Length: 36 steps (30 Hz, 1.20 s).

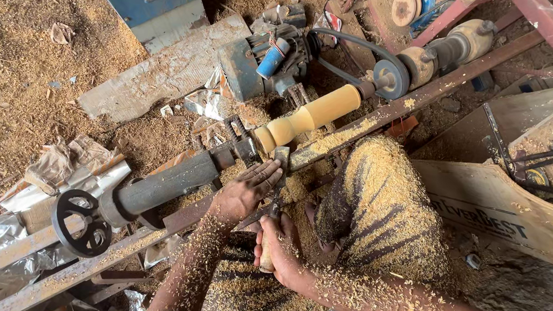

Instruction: The person shapes a piece of wood on a lathe using a chisel, holding the tool with both hands to carve the rotating wood.

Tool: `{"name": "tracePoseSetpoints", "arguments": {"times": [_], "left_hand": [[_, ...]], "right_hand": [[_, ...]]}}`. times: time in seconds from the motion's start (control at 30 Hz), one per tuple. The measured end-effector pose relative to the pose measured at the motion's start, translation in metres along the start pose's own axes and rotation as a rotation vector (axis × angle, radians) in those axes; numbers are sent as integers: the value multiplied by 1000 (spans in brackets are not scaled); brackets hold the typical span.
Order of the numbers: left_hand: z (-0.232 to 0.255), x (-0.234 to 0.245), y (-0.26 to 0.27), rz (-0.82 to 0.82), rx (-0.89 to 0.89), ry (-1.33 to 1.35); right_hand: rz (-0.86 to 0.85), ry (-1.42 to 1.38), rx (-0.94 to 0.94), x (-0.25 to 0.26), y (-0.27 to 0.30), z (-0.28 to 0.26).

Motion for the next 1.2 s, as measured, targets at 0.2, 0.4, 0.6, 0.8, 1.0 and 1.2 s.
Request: {"name": "tracePoseSetpoints", "arguments": {"times": [0.2, 0.4, 0.6, 0.8, 1.0, 1.2], "left_hand": [[0, -2, 0, 11, 44, -106], [-2, -2, 2, 22, -8, -176], [-2, -1, 1, 31, -2, -117], [-5, -2, 0, 98, -22, -117], [-5, -1, -1, 46, -48, 9], [-7, -8, 1, 29, 47, -46]], "right_hand": [[11, -11, -3, -4, 2, -7], [2, -2, -17, -1, 2, -2], [-22, 69, 55, -1, -1, -3], [-49, 69, 85, 0, 4, -5], [-14, 48, 85, 1, 1, -3], [14, 74, 56, 3, 0, -2]]}}
Point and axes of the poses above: each hand's wrist, its own y-axis away from the middle knuckle, its own x-axis out of the back of the hand, z = x × y, the point moved 1 cm from there along -y, towards the middle knuckle, and after that the axes turned 14 degrees about -z, right-handed, at the moved point
